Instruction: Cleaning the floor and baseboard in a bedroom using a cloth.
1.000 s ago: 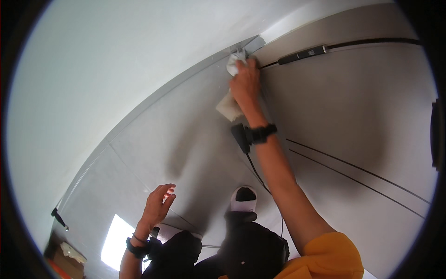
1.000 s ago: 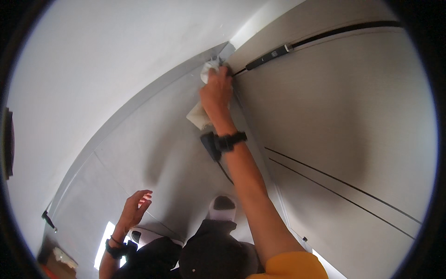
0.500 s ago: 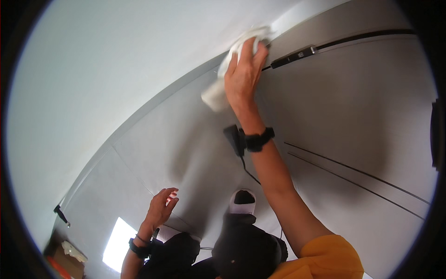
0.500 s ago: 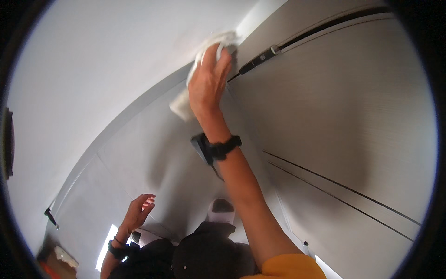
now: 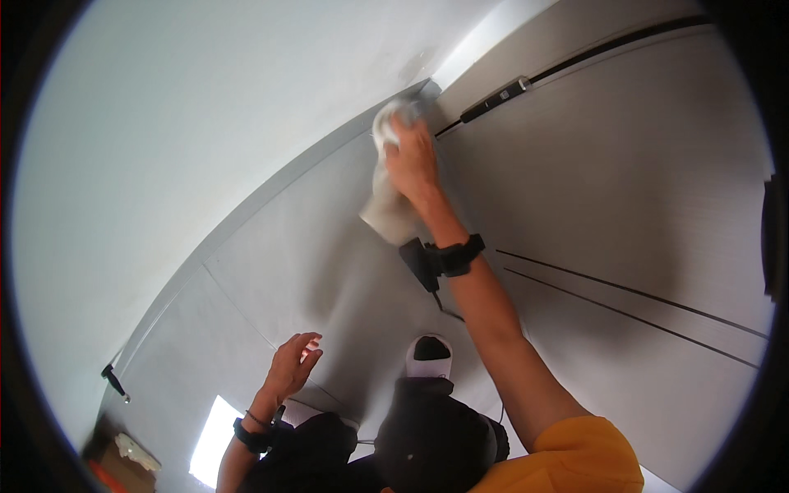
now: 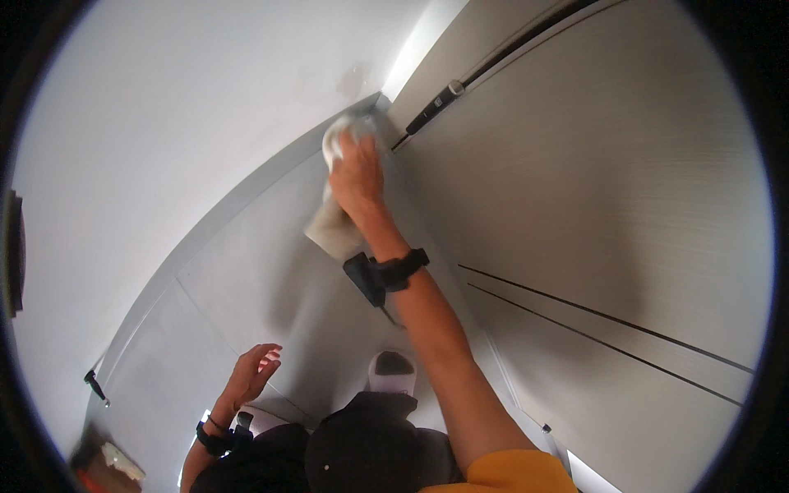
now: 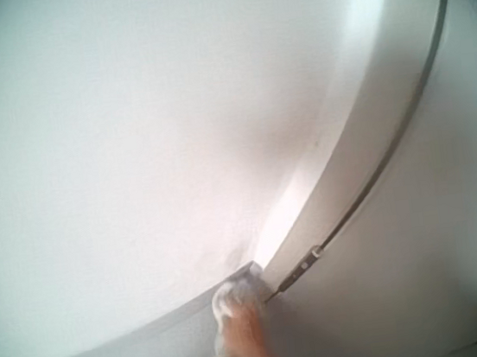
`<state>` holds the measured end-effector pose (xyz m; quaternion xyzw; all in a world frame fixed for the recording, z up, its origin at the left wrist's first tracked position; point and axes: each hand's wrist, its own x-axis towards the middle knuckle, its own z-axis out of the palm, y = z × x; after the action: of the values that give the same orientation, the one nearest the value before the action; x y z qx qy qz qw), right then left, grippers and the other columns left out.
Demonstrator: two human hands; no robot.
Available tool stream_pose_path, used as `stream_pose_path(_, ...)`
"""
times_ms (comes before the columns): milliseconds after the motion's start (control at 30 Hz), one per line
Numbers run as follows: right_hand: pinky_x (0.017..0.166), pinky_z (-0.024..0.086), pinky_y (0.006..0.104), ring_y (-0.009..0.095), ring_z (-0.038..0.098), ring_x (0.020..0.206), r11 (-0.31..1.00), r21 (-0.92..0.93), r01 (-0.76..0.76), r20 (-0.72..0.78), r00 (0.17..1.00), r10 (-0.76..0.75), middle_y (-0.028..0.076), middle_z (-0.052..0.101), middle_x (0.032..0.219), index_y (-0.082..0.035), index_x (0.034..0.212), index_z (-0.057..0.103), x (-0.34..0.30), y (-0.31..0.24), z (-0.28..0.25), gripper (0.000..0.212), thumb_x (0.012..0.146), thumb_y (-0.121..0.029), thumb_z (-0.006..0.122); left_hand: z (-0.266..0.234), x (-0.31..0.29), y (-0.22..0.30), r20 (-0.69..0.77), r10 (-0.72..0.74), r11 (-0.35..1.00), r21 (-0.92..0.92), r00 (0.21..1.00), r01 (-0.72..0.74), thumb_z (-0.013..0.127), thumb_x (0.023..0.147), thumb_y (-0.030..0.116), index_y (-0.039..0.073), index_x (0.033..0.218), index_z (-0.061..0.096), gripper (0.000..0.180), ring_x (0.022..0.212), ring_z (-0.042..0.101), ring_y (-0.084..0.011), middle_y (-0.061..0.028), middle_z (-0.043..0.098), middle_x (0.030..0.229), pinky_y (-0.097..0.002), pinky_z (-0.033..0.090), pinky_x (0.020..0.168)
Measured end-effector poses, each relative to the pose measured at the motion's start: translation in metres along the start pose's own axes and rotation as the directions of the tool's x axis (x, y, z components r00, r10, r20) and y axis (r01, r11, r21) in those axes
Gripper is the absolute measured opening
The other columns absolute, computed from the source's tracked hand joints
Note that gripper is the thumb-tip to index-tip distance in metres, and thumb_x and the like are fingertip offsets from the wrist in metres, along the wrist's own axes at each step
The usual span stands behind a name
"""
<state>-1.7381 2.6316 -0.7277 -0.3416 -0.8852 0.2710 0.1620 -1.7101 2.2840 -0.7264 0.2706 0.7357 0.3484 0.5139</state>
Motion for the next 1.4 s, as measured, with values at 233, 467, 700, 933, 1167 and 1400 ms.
stream_pose_path(233, 0.083, 0.041, 0.0399, 0.037, 0.048, 0.095, 0.991, 0.067, -0.112, 0.158, 0.982, 0.1, 0.02, 0.047, 0.104, -0.004, 0.112, 0.05, -0.069, 0.035, -0.017, 0.037, 0.075, -0.004, 0.054, -0.005, -0.006, -0.003, -0.034, -0.072, 0.997, -0.021, 0.997, 0.071, 0.055, 0.082, 0.011, 0.003, 0.104, 0.054, 0.024, 0.081, 0.059, -0.0252, -0.0139, 0.059, 0.092, -0.0313, 0.047, 0.071)
stream_pose_path(467, 0.085, 0.04, 0.0376, 0.034, 0.049, 0.097, 0.993, 0.113, -0.04, 0.124, 0.992, 0.026, 0.017, 0.05, 0.102, -0.007, 0.113, 0.052, -0.069, 0.058, -0.013, 0.038, 0.075, -0.008, 0.058, 0.006, -0.001, -0.021, -0.051, 0.022, 1.0, 0.006, 0.998, -0.022, 0.055, 0.082, 0.016, 0.004, 0.103, 0.053, 0.025, 0.079, 0.057, -0.0271, -0.0127, 0.057, 0.092, -0.0344, 0.047, 0.07)
stream_pose_path(700, 0.084, 0.04, 0.0377, 0.034, 0.049, 0.094, 0.977, 0.179, 0.119, 0.071, 0.988, -0.134, 0.018, 0.049, 0.103, -0.005, 0.113, 0.051, -0.043, 0.07, 0.034, 0.04, 0.075, -0.011, 0.06, 0.001, -0.006, -0.022, -0.107, 0.039, 0.99, 0.142, 0.993, -0.023, 0.053, 0.083, 0.017, 0.005, 0.105, 0.052, 0.025, 0.078, 0.057, -0.0261, -0.0127, 0.057, 0.091, -0.0351, 0.045, 0.07)
stream_pose_path(933, 0.088, 0.037, 0.0455, 0.033, 0.037, 0.112, 0.883, -0.47, -0.012, -0.052, 0.999, -0.014, 0.016, 0.033, 0.127, -0.006, 0.123, 0.042, 0.004, 0.043, 0.054, 0.052, 0.078, -0.027, 0.059, 0.012, -0.013, -0.03, -0.081, 0.02, 0.994, 0.11, 0.996, -0.011, 0.053, 0.083, 0.019, 0.006, 0.104, 0.052, 0.025, 0.08, 0.056, -0.0254, -0.0122, 0.057, 0.092, -0.0347, 0.045, 0.071)
stream_pose_path(1167, 0.1, 0.026, 0.0469, 0.03, 0.015, 0.13, 0.823, -0.557, -0.109, 0.152, 0.961, 0.23, 0.013, 0.01, 0.143, -0.005, 0.135, 0.025, 0.006, 0.047, 0.066, 0.08, 0.078, -0.058, 0.044, 0.024, 0.0, -0.026, -0.062, 0.039, 0.995, 0.097, 0.997, -0.033, 0.054, 0.083, 0.019, 0.005, 0.106, 0.053, 0.027, 0.081, 0.057, -0.025, -0.0115, 0.058, 0.091, -0.0339, 0.046, 0.071)
stream_pose_path(1400, 0.1, 0.028, 0.0441, 0.029, 0.021, 0.128, 0.806, -0.541, -0.24, 0.122, 0.926, 0.357, 0.01, 0.02, 0.141, -0.011, 0.133, 0.03, 0.011, 0.025, 0.087, 0.07, 0.073, -0.037, 0.054, 0.008, 0.004, -0.026, -0.112, -0.054, 0.997, -0.058, 0.992, 0.048, 0.052, 0.083, 0.013, 0.003, 0.117, 0.045, 0.036, 0.082, 0.057, -0.0164, -0.0106, 0.058, 0.089, -0.0285, 0.047, 0.069)
